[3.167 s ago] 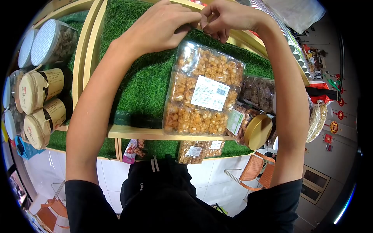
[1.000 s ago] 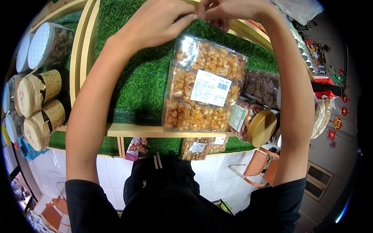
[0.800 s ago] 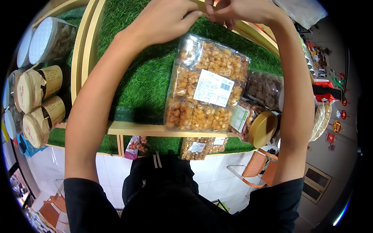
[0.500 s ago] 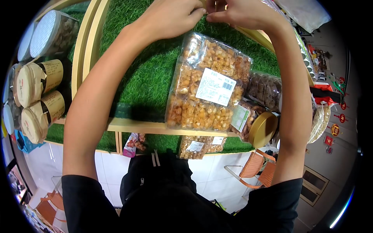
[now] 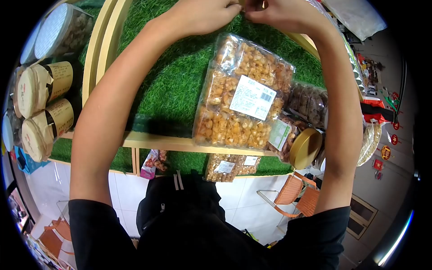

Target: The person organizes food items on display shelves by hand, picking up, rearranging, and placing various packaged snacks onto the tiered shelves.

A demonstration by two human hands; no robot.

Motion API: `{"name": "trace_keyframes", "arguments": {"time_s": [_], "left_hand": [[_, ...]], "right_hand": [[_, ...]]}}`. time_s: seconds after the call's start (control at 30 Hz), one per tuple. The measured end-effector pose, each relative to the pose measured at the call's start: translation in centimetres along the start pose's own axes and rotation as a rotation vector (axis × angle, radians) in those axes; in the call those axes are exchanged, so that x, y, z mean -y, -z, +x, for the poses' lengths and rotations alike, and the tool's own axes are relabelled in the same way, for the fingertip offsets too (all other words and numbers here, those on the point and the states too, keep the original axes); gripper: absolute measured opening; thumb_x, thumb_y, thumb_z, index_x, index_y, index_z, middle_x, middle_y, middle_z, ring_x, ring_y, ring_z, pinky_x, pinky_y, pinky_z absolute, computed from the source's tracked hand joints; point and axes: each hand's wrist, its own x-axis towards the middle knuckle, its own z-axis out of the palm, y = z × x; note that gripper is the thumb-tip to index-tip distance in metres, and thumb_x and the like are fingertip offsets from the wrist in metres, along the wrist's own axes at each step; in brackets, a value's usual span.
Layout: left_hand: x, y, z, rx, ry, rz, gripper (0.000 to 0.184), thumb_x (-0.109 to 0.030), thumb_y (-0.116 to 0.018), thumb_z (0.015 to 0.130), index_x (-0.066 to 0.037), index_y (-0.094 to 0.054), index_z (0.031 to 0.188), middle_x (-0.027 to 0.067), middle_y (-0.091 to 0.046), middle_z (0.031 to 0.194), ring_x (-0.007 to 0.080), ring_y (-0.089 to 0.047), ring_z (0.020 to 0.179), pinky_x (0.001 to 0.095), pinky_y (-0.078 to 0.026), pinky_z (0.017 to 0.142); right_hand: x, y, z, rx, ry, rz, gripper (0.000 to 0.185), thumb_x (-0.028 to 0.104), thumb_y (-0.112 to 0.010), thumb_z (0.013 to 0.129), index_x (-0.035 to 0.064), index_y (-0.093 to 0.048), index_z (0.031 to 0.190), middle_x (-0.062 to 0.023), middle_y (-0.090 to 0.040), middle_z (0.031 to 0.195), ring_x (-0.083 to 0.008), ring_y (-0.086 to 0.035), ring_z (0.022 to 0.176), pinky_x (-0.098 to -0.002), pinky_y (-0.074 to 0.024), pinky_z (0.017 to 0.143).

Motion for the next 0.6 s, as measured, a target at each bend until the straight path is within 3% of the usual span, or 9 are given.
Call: {"name": "trace_keyframes", "arguments": {"time_s": [0.33, 0.4, 0.6], "left_hand": [[-0.4, 0.5, 0.1, 0.086, 0.1, -0.003, 0.022, -0.014, -0.052, 0.083, 0.003, -0.065, 0.085, 0.0254, -0.064, 0.081, 0.0375, -0.063, 0.077, 0.0444, -0.049, 0.071], [-0.6, 1.1, -0.1, 0.129, 0.05, -0.198, 0.024, -0.015, -0.052, 0.084, 0.004, -0.067, 0.091, 0.0237, -0.065, 0.082, 0.0311, -0.065, 0.077, 0.0408, -0.049, 0.072], [-0.1, 1.5, 0.2, 0.3, 0.06, -0.366, 0.024, -0.013, -0.054, 0.084, 0.004, -0.067, 0.095, 0.0158, -0.067, 0.085, 0.0205, -0.062, 0.081, 0.034, -0.048, 0.076]], "right_hand": [[-0.2, 0.5, 0.0, 0.108, -0.013, 0.077, 0.017, 0.011, -0.064, 0.072, -0.0046, -0.06, 0.074, -0.0081, -0.055, 0.061, -0.0139, -0.05, 0.061, -0.0317, -0.0431, 0.059], [-0.3, 0.7, 0.0, 0.126, -0.038, 0.073, 0.017, 0.012, -0.064, 0.072, -0.0046, -0.061, 0.075, -0.0075, -0.055, 0.062, -0.0135, -0.051, 0.062, -0.0315, -0.0432, 0.059], [-0.1, 0.7, 0.0, 0.147, -0.108, 0.064, 0.018, 0.013, -0.064, 0.073, -0.0042, -0.063, 0.079, -0.0061, -0.058, 0.065, -0.0124, -0.052, 0.064, -0.0302, -0.0443, 0.061]]}}
